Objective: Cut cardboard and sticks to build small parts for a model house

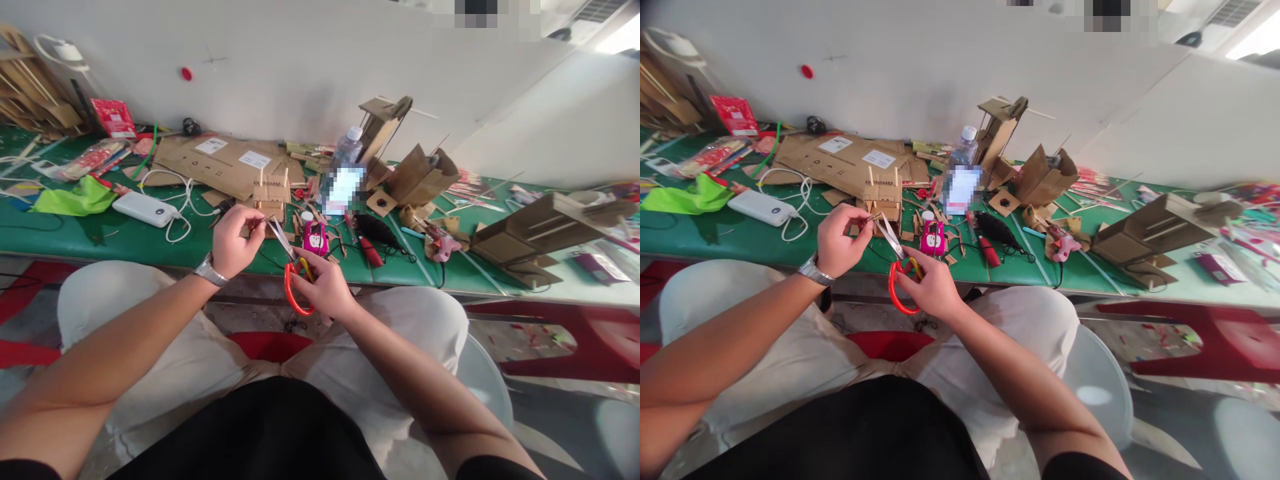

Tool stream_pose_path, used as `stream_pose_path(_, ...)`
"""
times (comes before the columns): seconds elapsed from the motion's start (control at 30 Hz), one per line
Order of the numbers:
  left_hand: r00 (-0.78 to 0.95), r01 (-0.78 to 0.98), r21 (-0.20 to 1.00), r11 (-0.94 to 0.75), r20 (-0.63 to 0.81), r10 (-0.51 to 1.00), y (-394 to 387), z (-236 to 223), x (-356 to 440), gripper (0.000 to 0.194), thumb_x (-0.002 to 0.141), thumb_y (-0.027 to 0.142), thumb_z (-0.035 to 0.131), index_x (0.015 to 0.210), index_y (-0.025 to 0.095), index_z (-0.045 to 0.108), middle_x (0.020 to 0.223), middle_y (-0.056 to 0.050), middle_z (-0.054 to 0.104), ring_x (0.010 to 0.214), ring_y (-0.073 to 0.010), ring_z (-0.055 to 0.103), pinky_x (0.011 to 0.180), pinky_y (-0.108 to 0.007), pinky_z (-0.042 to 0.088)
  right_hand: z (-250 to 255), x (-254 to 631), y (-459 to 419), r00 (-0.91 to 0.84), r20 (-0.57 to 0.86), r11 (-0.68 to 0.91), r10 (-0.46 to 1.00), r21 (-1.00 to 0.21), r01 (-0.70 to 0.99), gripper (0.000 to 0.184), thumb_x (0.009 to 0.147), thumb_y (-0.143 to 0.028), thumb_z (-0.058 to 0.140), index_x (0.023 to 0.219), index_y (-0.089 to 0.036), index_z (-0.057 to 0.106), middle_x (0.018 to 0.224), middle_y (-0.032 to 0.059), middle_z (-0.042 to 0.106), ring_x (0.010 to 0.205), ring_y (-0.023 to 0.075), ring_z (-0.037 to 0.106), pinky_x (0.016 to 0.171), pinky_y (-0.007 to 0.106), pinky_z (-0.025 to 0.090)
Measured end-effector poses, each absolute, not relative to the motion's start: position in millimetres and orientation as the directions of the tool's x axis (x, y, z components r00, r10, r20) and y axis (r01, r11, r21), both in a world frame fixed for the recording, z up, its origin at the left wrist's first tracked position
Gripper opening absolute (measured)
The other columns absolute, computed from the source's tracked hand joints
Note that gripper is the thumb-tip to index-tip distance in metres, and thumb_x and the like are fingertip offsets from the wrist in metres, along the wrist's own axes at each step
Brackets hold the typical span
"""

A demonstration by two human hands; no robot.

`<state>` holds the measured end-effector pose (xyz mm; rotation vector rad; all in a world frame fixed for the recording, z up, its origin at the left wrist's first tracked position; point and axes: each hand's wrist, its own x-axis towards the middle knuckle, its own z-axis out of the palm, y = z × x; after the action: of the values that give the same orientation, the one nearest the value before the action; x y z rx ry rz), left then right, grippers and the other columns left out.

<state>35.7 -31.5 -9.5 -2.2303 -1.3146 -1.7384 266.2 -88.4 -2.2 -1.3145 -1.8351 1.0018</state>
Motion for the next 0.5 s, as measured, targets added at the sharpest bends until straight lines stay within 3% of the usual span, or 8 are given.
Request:
stream_pose_path(0.1,0.021,0.631,0.399,-0.665,0.849,0.529,-29,-8,32,0.006,0.094,0.021,0.068,0.101,0.021,0.067,0.089,-0.005,0.07,0.08,-0.0185,0.066,0.08,-0.033,0.056,-1,266,-89,-0.281,0.091,0.213,0.955,-0.87,0.444,0.063,0.085,-0.041,0.073,0.141,-0.014,0.068,0.088,0.0031,0.071,0.063,0.0109,0.048,0.058,0.022,0.042)
stream_pose_path(0.3,-0.094,0.61,0.494,-0.619,0.822,0.562,-20,-7,23,0.014,0.099,0.033,0.066,0.108,0.022,0.064,0.1,-0.008,0.07,0.088,-0.0201,0.068,0.082,-0.035,0.057,0,266,-91,-0.302,0.088,0.223,0.949,-0.866,0.447,0.058,0.084,-0.037,0.072,0.137,-0.014,0.07,0.088,0.003,0.072,0.063,0.0109,0.049,0.059,0.023,0.043)
stream_pose_path(0.5,-0.001,0.547,0.374,-0.749,0.895,0.446,-27,1,20,0.008,0.102,0.03,0.062,0.108,0.027,0.059,0.107,-0.008,0.073,0.102,-0.0234,0.071,0.091,-0.041,0.058,-1,273,-88,-0.301,0.127,0.26,0.945,-0.852,0.454,0.055,0.083,-0.033,0.072,0.135,-0.014,0.069,0.082,0.0009,0.069,0.062,0.0109,0.05,0.058,0.023,0.041)
